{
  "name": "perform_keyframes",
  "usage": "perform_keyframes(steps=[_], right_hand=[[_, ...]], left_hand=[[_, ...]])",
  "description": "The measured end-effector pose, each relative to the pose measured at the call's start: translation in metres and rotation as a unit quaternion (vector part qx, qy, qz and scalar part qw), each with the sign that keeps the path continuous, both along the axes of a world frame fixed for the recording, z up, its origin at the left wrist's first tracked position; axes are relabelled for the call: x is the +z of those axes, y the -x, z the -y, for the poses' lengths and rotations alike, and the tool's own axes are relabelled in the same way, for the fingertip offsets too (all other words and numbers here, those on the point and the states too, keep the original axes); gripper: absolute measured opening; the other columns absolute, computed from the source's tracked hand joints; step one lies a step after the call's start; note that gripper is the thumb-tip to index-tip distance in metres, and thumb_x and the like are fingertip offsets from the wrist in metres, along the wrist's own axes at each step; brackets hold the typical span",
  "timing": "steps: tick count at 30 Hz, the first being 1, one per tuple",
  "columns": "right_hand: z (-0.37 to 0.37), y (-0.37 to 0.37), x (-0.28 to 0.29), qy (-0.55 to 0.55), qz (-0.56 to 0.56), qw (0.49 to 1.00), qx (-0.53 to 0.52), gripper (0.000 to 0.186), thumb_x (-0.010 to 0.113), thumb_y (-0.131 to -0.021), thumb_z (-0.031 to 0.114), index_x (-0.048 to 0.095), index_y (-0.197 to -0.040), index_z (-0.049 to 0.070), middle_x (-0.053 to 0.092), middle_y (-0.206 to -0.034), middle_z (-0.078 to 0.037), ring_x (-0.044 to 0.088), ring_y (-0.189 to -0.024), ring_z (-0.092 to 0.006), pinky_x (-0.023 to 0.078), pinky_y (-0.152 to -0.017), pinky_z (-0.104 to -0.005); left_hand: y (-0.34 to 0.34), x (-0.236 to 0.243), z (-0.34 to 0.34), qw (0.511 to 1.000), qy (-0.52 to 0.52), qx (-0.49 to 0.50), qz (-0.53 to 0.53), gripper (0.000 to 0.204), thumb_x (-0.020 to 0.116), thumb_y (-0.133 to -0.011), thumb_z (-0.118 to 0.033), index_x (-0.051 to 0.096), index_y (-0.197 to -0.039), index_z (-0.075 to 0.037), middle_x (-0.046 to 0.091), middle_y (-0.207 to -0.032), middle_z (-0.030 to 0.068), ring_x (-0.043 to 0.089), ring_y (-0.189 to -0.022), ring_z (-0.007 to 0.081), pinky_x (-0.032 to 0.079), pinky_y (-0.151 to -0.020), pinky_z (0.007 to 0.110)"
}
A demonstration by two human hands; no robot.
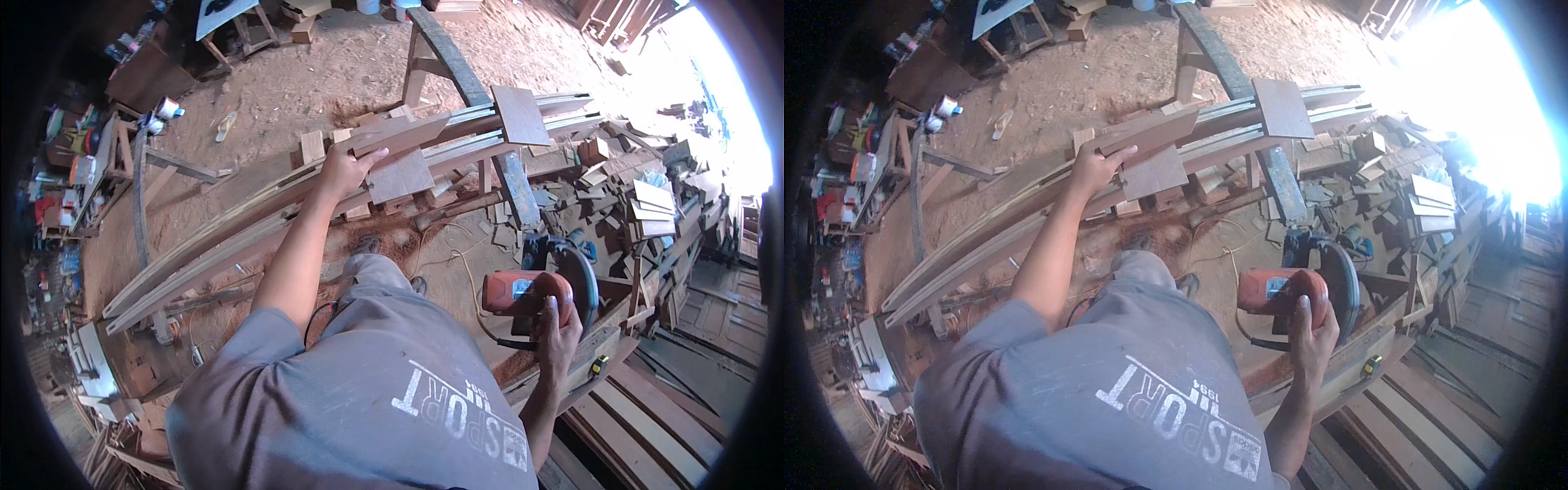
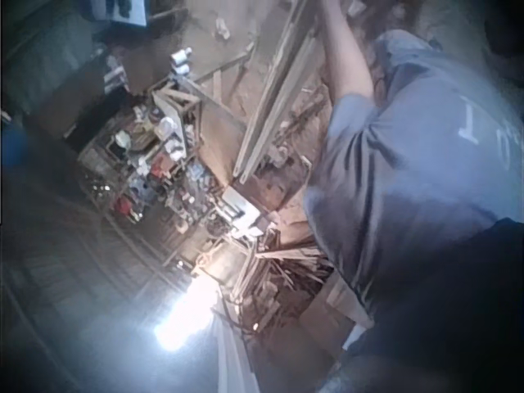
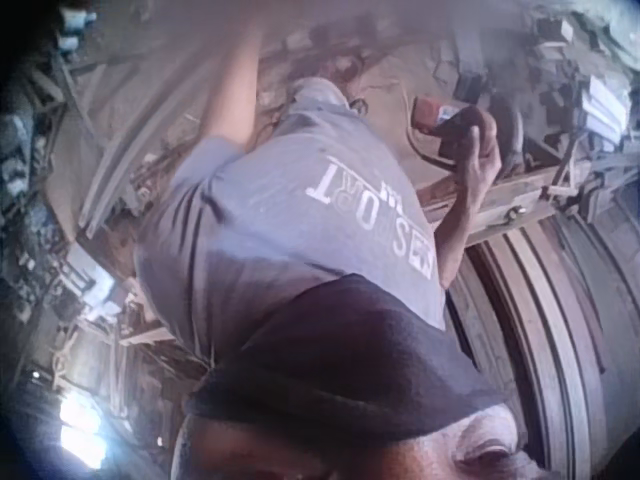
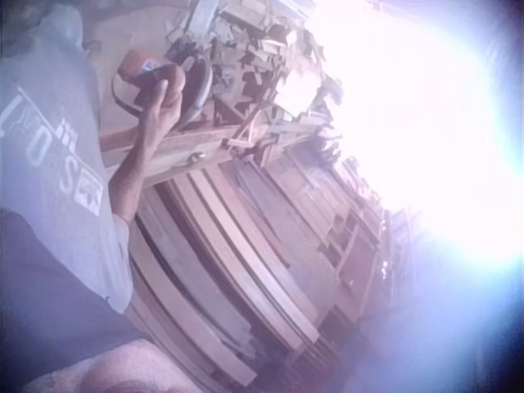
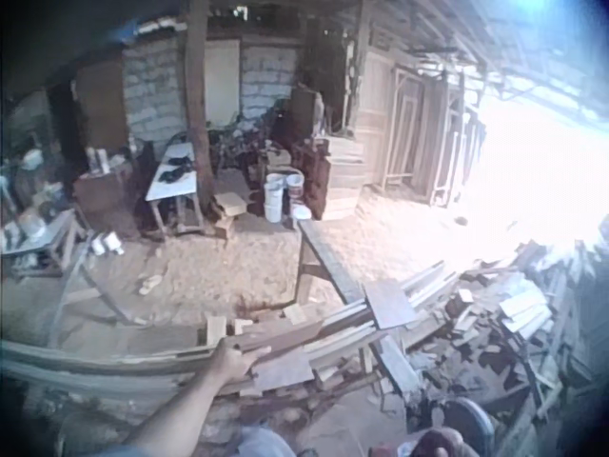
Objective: The person selects and positions wooden planks on a workbench, then uses a circular saw to cut several small rectangular pieces. The cut pieces are stacked on the bench as the task proceeds.
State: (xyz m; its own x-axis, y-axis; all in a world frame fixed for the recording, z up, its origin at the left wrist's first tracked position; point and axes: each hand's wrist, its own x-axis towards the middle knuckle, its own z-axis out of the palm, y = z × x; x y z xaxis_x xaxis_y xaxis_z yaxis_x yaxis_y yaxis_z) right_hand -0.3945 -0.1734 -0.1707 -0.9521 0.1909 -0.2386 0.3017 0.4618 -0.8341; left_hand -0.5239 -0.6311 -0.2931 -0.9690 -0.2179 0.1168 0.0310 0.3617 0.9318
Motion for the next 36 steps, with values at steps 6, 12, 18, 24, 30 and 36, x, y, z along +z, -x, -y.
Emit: perform_keyframes(steps=[6,12,18,24,30,36], right_hand=[[0.069,0.009,0.073,0.109,-0.016,0.994,0.021,0.046,0.067,-0.102,0.034,0.064,-0.129,-0.004,0.067,-0.086,-0.002,0.061,-0.070,-0.0086,0.047,-0.060,-0.0230],[0.134,0.019,0.084,0.065,-0.116,0.989,0.071,0.050,0.068,-0.103,0.044,0.065,-0.121,-0.002,0.063,-0.080,0.000,0.056,-0.062,-0.0053,0.039,-0.051,-0.0193],[0.202,0.038,0.092,0.053,-0.148,0.982,0.109,0.055,0.071,-0.100,0.048,0.066,-0.120,-0.003,0.064,-0.082,-0.001,0.058,-0.064,-0.0061,0.042,-0.056,-0.0201],[0.218,0.044,0.077,0.017,-0.147,0.983,0.108,0.059,0.070,-0.100,0.051,0.066,-0.121,-0.003,0.061,-0.074,0.001,0.057,-0.063,-0.0064,0.042,-0.055,-0.0210],[0.188,0.020,0.063,0.076,-0.092,0.993,-0.006,0.059,0.073,-0.099,0.044,0.065,-0.131,-0.005,0.069,-0.097,-0.005,0.064,-0.082,-0.0098,0.049,-0.072,-0.0239],[0.159,0.013,0.015,0.184,-0.027,0.974,-0.130,0.039,0.071,-0.103,0.023,0.067,-0.131,-0.003,0.064,-0.088,0.002,0.056,-0.065,-0.0023,0.045,-0.053,-0.0192]], left_hand=[[0.003,0.004,0.007,0.999,-0.029,-0.029,-0.004,0.036,0.083,-0.091,-0.022,0.075,-0.122,-0.004,0.078,-0.115,0.0188,0.076,-0.106,0.0253,0.057,-0.094,0.037],[-0.001,0.001,0.016,0.998,-0.019,-0.046,-0.042,0.038,0.084,-0.090,-0.022,0.075,-0.124,-0.006,0.077,-0.112,0.0216,0.077,-0.104,0.0305,0.059,-0.091,0.038],[-0.001,-0.006,0.028,0.997,-0.012,-0.075,-0.021,0.040,0.083,-0.090,-0.028,0.076,-0.125,-0.008,0.077,-0.110,0.0235,0.077,-0.101,0.0310,0.059,-0.089,0.039],[-0.001,-0.002,0.029,0.998,0.006,-0.066,0.005,0.036,0.079,-0.093,-0.030,0.077,-0.122,-0.008,0.077,-0.106,0.0229,0.077,-0.099,0.0336,0.059,-0.086,0.040],[0.014,0.001,0.028,0.999,-0.037,0.016,-0.034,0.046,0.078,-0.097,-0.024,0.055,-0.133,-0.007,0.075,-0.111,0.0198,0.076,-0.100,0.0295,0.059,-0.087,0.039],[0.048,-0.044,0.058,0.993,-0.081,-0.014,0.087,0.056,0.081,-0.093,-0.018,0.046,-0.134,-0.003,0.067,-0.123,0.0220,0.069,-0.114,0.0297,0.054,-0.099,0.041]])
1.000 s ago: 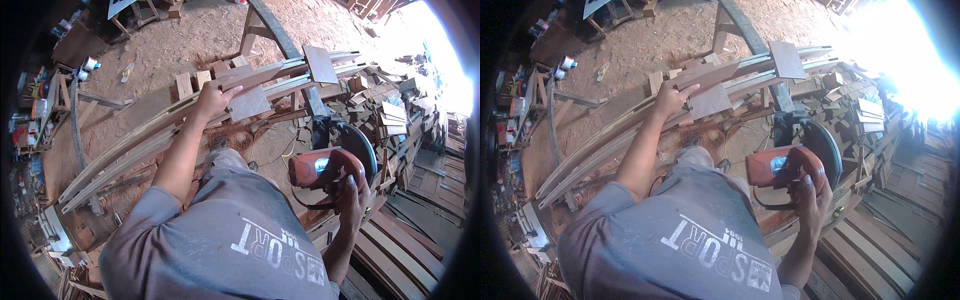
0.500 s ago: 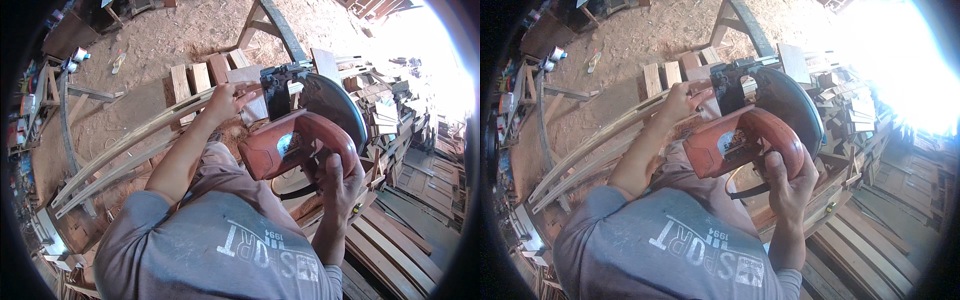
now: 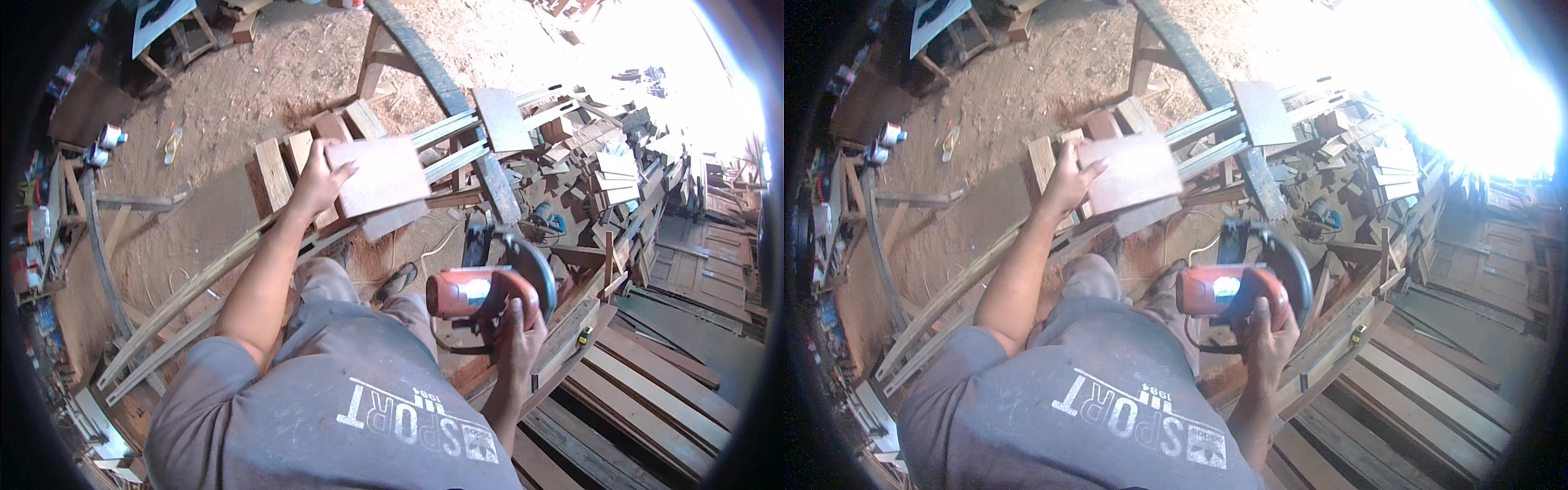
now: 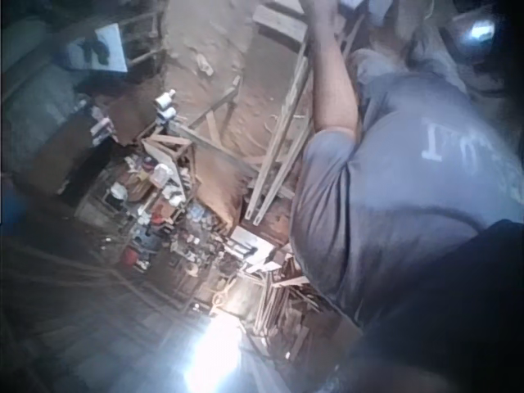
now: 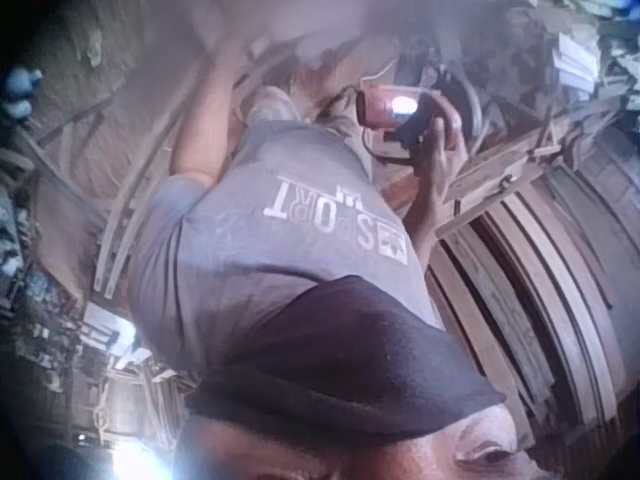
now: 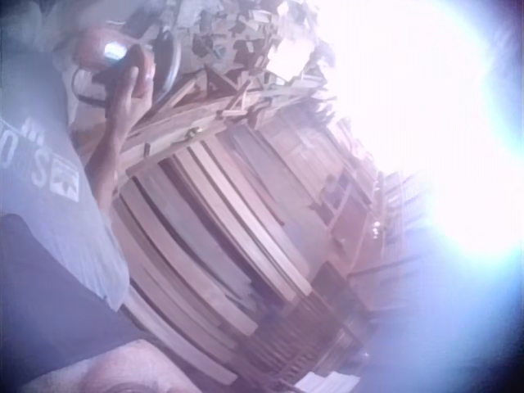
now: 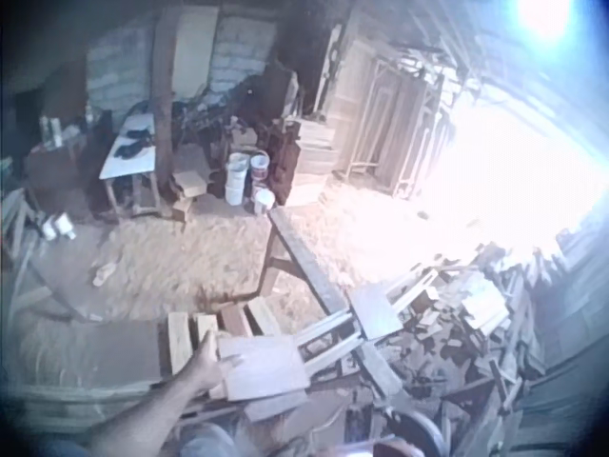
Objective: The person selects and positions wooden planks on a workbench, then uses a circular saw to cut several small rectangular pieces. The cut pieces are stacked on the bench as the task proceeds.
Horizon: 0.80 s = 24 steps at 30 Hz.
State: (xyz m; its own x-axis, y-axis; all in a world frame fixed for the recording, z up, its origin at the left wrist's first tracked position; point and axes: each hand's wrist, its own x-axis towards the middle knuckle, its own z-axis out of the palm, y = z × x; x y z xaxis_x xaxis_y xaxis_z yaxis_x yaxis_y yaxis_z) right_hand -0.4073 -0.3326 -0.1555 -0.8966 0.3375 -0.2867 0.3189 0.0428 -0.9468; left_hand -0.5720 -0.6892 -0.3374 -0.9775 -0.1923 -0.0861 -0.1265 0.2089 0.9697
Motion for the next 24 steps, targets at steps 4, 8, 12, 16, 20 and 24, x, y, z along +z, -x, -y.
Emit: perform_keyframes(steps=[4,8,12,16,20,24], right_hand=[[-0.071,-0.027,-0.075,-0.067,0.025,0.997,-0.032,0.034,0.069,-0.105,0.023,0.069,-0.128,-0.002,0.074,-0.111,-0.008,0.069,-0.089,-0.0122,0.056,-0.077,-0.0263],[-0.110,-0.043,-0.113,-0.117,0.125,0.983,-0.060,0.036,0.075,-0.099,0.028,0.074,-0.116,-0.004,0.076,-0.103,-0.008,0.070,-0.091,-0.0154,0.055,-0.082,-0.0309],[-0.145,-0.046,-0.135,-0.179,0.210,0.961,-0.034,0.043,0.080,-0.093,0.035,0.076,-0.114,-0.002,0.078,-0.099,-0.016,0.073,-0.094,-0.0215,0.056,-0.087,-0.0378],[-0.175,-0.055,-0.153,-0.194,0.235,0.952,-0.014,0.046,0.082,-0.089,0.037,0.076,-0.116,0.000,0.078,-0.102,-0.022,0.076,-0.098,-0.0288,0.057,-0.088,-0.0412],[-0.197,-0.068,-0.167,-0.183,0.268,0.946,-0.011,0.041,0.083,-0.090,0.032,0.076,-0.115,0.000,0.078,-0.099,-0.016,0.073,-0.093,-0.0204,0.057,-0.087,-0.0384],[-0.210,-0.083,-0.181,-0.182,0.284,0.941,-0.021,0.039,0.083,-0.090,0.029,0.077,-0.116,0.000,0.079,-0.104,-0.017,0.074,-0.098,-0.0223,0.056,-0.089,-0.0380]], left_hand=[[-0.004,0.061,-0.016,0.903,0.402,-0.040,0.149,0.078,0.089,-0.082,-0.043,0.053,-0.143,-0.010,0.061,-0.126,0.0194,0.062,-0.120,0.0418,0.051,-0.103,0.049],[0.026,0.084,-0.055,0.901,0.433,-0.030,0.012,0.085,0.090,-0.078,-0.045,0.056,-0.148,-0.012,0.054,-0.139,0.0198,0.045,-0.138,0.0390,0.036,-0.116,0.053],[0.109,0.088,-0.146,0.876,0.444,-0.171,-0.073,0.090,0.084,-0.079,-0.062,0.057,-0.150,-0.012,0.047,-0.156,0.0239,0.038,-0.149,0.0404,0.031,-0.124,0.053],[0.226,0.057,-0.233,0.835,0.471,-0.269,-0.096,0.112,0.082,-0.076,-0.071,0.044,-0.159,-0.006,0.035,-0.164,0.0288,0.025,-0.156,0.0468,0.026,-0.127,0.054],[0.310,0.039,-0.280,0.839,0.444,-0.313,-0.001,0.124,0.090,-0.066,-0.067,0.043,-0.155,0.004,0.044,-0.158,0.0302,0.041,-0.149,0.0429,0.035,-0.123,0.047],[0.343,0.056,-0.278,0.851,0.429,-0.299,0.049,0.119,0.099,-0.054,-0.060,0.055,-0.141,0.008,0.066,-0.132,0.0288,0.065,-0.122,0.0363,0.053,-0.105,0.038]])
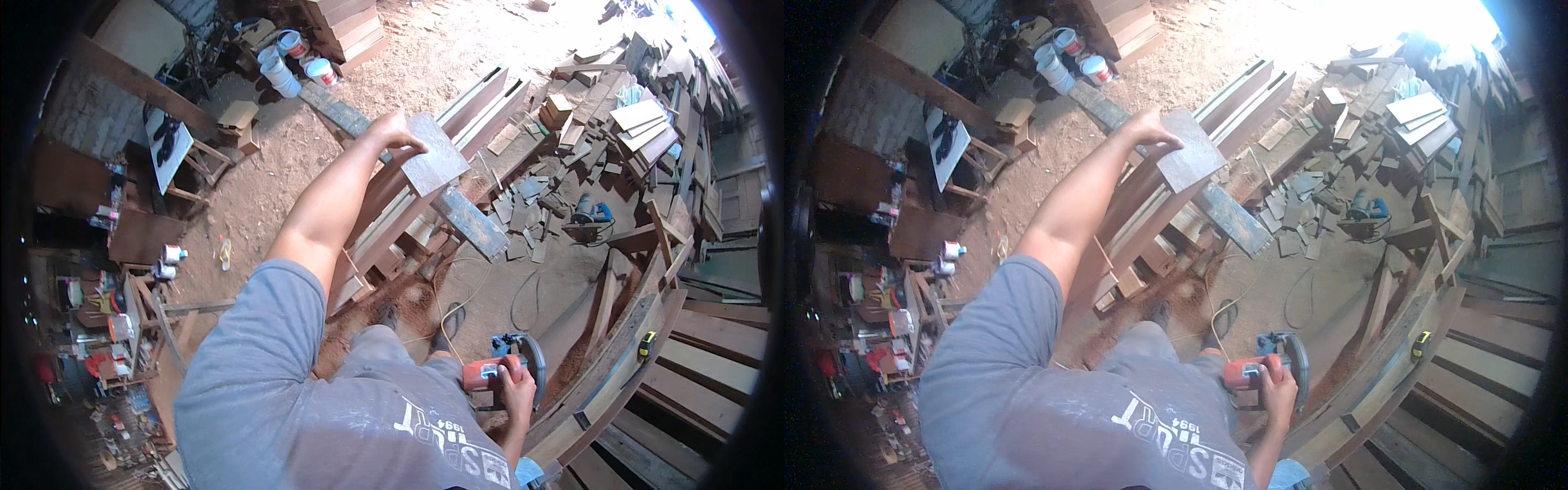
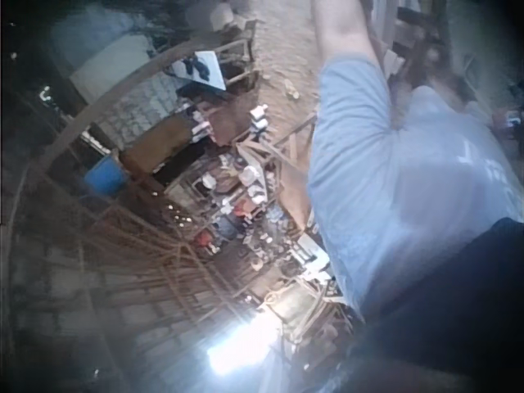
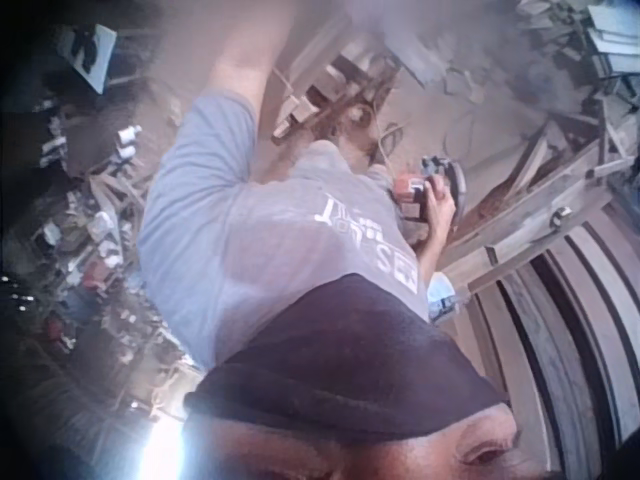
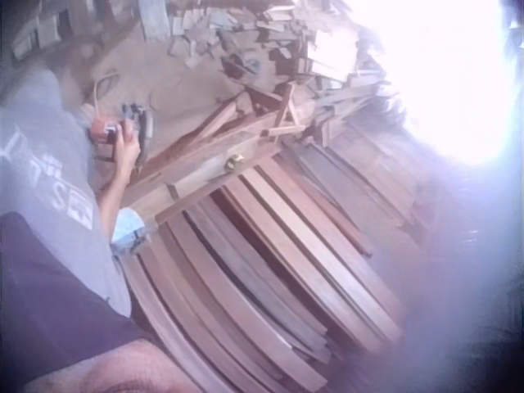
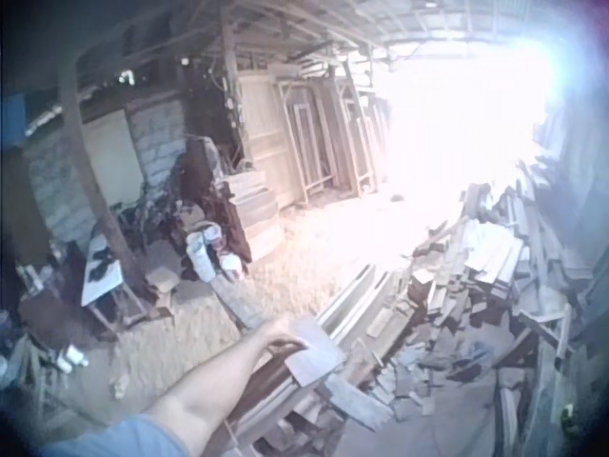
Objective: The person selects and positions wooden planks on a workbench, then uses a circular saw to cut several small rectangular pieces. The cut pieces are stacked on the bench as the task proceeds.
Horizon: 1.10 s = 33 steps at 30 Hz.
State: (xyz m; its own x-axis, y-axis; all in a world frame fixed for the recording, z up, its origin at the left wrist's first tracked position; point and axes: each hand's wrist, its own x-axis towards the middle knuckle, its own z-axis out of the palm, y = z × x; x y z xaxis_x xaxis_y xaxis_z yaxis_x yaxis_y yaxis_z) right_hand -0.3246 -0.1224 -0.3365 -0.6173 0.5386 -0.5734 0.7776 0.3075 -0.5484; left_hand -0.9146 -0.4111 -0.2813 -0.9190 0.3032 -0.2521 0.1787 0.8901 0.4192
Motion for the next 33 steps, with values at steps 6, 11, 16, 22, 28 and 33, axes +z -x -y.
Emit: perform_keyframes(steps=[6,11,16,22,28,33], right_hand=[[-0.013,-0.014,-0.045,0.023,-0.015,0.997,-0.066,0.036,0.079,-0.092,0.032,0.077,-0.107,-0.001,0.075,-0.088,-0.010,0.069,-0.081,-0.0190,0.056,-0.076,-0.0384],[-0.017,-0.005,-0.073,0.047,-0.023,0.996,-0.070,0.035,0.071,-0.096,0.035,0.076,-0.110,0.004,0.075,-0.088,-0.010,0.070,-0.081,-0.0208,0.055,-0.074,-0.0394],[-0.013,0.014,-0.123,0.046,-0.039,0.998,-0.009,0.030,0.069,-0.097,0.032,0.073,-0.111,0.006,0.075,-0.090,-0.010,0.070,-0.083,-0.0230,0.056,-0.074,-0.0416],[-0.012,0.030,-0.234,0.045,0.063,0.994,0.075,0.026,0.070,-0.098,0.030,0.070,-0.101,0.005,0.069,-0.079,-0.006,0.064,-0.063,-0.0174,0.052,-0.056,-0.0368],[-0.022,0.045,-0.277,0.101,0.023,0.986,0.127,0.016,0.065,-0.101,0.022,0.065,-0.110,0.009,0.067,-0.086,-0.004,0.062,-0.067,-0.0134,0.049,-0.055,-0.0335],[-0.006,0.061,-0.257,0.134,0.034,0.982,0.125,0.018,0.066,-0.100,0.021,0.065,-0.110,0.006,0.068,-0.091,-0.005,0.064,-0.078,-0.0158,0.053,-0.067,-0.0334]], left_hand=[[-0.041,0.070,0.028,0.972,-0.198,0.009,0.130,0.052,0.090,-0.083,-0.031,0.074,-0.117,0.005,0.078,-0.100,0.0109,0.073,-0.092,0.0152,0.058,-0.081,0.034],[-0.148,0.111,0.099,0.890,-0.453,-0.020,0.049,0.026,0.068,-0.090,0.006,0.075,-0.114,0.000,0.074,-0.106,0.0053,0.069,-0.100,0.0110,0.057,-0.085,0.027],[-0.251,0.136,0.167,0.857,-0.512,-0.006,-0.053,0.027,0.083,-0.087,-0.001,0.077,-0.114,-0.004,0.070,-0.115,0.0033,0.070,-0.101,0.0122,0.058,-0.085,0.025],[-0.320,0.142,0.222,0.872,-0.453,0.018,-0.184,0.030,0.084,-0.085,0.002,0.080,-0.112,-0.008,0.071,-0.116,0.0055,0.069,-0.109,0.0192,0.058,-0.097,0.035],[-0.369,0.114,0.217,0.583,-0.704,0.399,0.076,0.041,0.071,-0.101,-0.016,0.056,-0.133,0.005,0.068,-0.121,0.0159,0.068,-0.114,0.0249,0.060,-0.095,0.040],[-0.405,0.066,0.233,0.310,-0.774,0.509,0.216,0.045,0.063,-0.100,-0.007,0.046,-0.136,0.015,0.063,-0.129,0.0296,0.070,-0.114,0.0351,0.069,-0.089,0.040]])
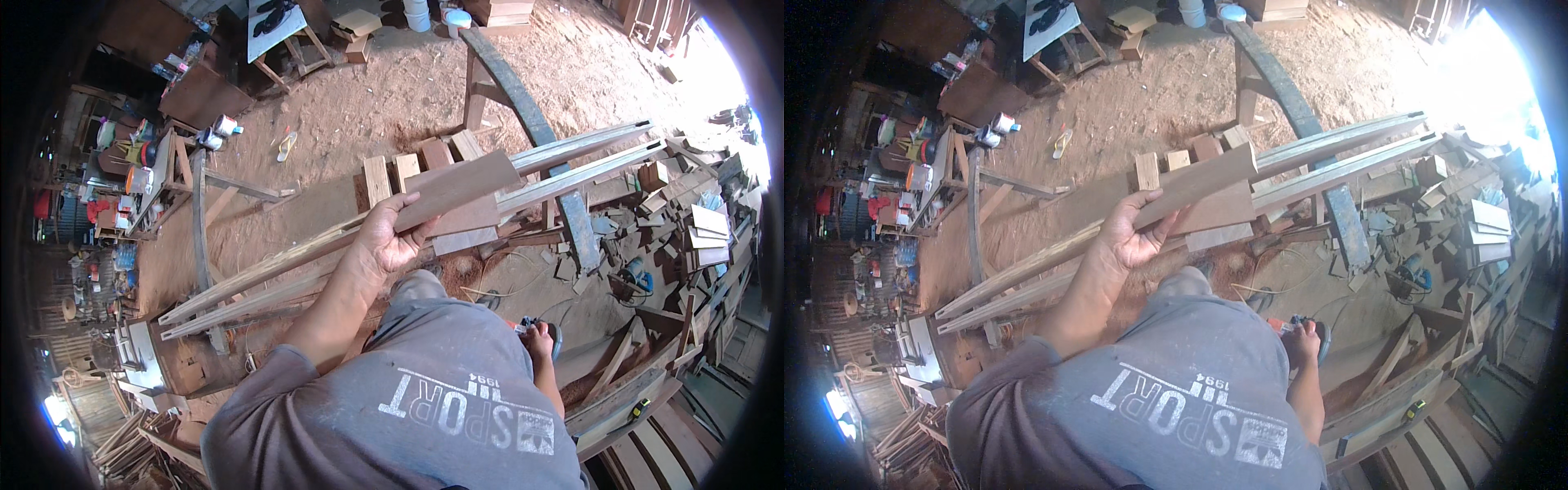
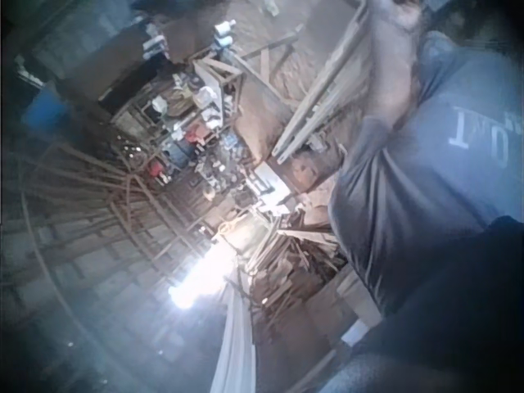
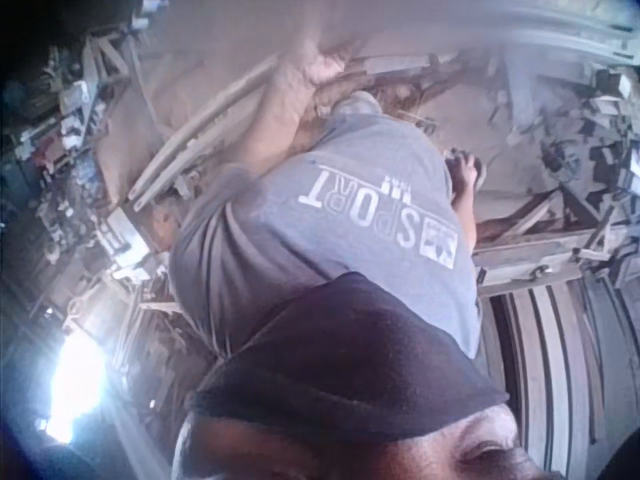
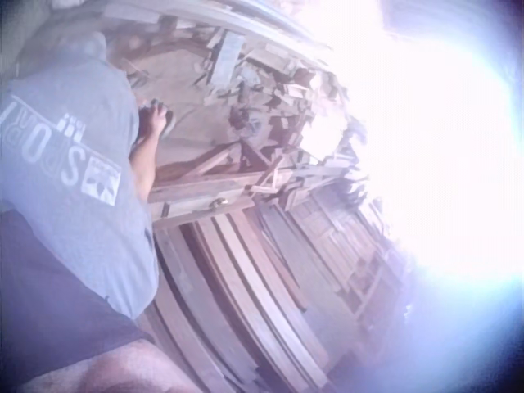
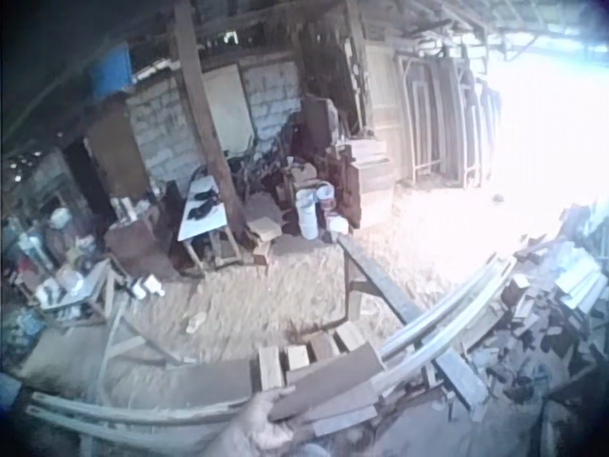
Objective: The person selects and positions wooden planks on a workbench, then uses a circular saw to cut several small rectangular pieces. The cut pieces are stacked on the bench as the task proceeds.
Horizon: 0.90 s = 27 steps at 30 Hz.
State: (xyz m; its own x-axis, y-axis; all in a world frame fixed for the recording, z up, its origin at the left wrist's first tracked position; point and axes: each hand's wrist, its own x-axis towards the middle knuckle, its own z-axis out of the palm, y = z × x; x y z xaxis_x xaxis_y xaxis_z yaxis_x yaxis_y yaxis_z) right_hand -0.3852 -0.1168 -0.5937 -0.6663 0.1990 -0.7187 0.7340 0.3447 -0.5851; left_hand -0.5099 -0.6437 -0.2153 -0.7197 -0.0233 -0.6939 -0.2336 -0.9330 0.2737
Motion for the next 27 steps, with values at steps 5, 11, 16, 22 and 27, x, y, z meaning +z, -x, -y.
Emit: perform_keyframes(steps=[5,11,16,22,27], right_hand=[[-0.021,-0.017,-0.032,-0.009,-0.012,1.000,-0.014,0.018,0.067,-0.101,0.021,0.066,-0.104,0.004,0.065,-0.088,-0.004,0.062,-0.072,-0.0137,0.051,-0.061,-0.0312],[0.001,-0.016,-0.019,-0.013,0.026,0.998,-0.049,0.018,0.067,-0.100,0.025,0.066,-0.095,0.008,0.060,-0.072,0.000,0.055,-0.055,-0.0114,0.044,-0.049,-0.0297],[-0.018,-0.041,-0.042,-0.054,0.009,0.998,-0.029,0.020,0.067,-0.100,0.029,0.068,-0.100,0.008,0.063,-0.075,-0.002,0.058,-0.059,-0.0128,0.047,-0.054,-0.0312],[0.005,-0.043,-0.009,-0.108,0.003,0.994,0.018,0.029,0.067,-0.100,0.031,0.066,-0.110,0.004,0.069,-0.091,-0.008,0.064,-0.077,-0.0185,0.053,-0.069,-0.0361],[-0.005,-0.060,-0.020,-0.113,0.059,0.990,-0.054,0.032,0.067,-0.098,0.032,0.066,-0.121,0.010,0.069,-0.093,-0.010,0.065,-0.080,-0.0204,0.054,-0.072,-0.0390]], left_hand=[[-0.011,0.000,-0.008,0.994,-0.107,-0.003,-0.031,0.041,0.061,-0.100,-0.001,0.046,-0.131,0.021,0.062,-0.126,0.0330,0.072,-0.113,0.0413,0.070,-0.088,0.037],[0.001,-0.017,0.006,0.985,0.170,-0.016,0.011,0.038,0.066,-0.104,-0.026,0.057,-0.130,0.000,0.066,-0.121,0.0134,0.069,-0.104,0.0245,0.068,-0.078,0.038],[0.016,-0.031,0.011,0.927,0.362,-0.099,-0.024,0.041,0.070,-0.102,-0.036,0.060,-0.131,-0.008,0.067,-0.118,0.0088,0.068,-0.103,0.0207,0.062,-0.073,0.037],[0.007,-0.046,0.016,0.939,0.330,-0.089,0.029,0.039,0.073,-0.100,-0.035,0.063,-0.125,-0.007,0.070,-0.113,0.0092,0.070,-0.095,0.0217,0.058,-0.066,0.030],[0.028,-0.045,0.029,0.977,0.210,-0.039,0.021,0.036,0.078,-0.096,-0.025,0.064,-0.122,-0.003,0.072,-0.106,0.0117,0.072,-0.084,0.0205,0.059,-0.062,0.026]])
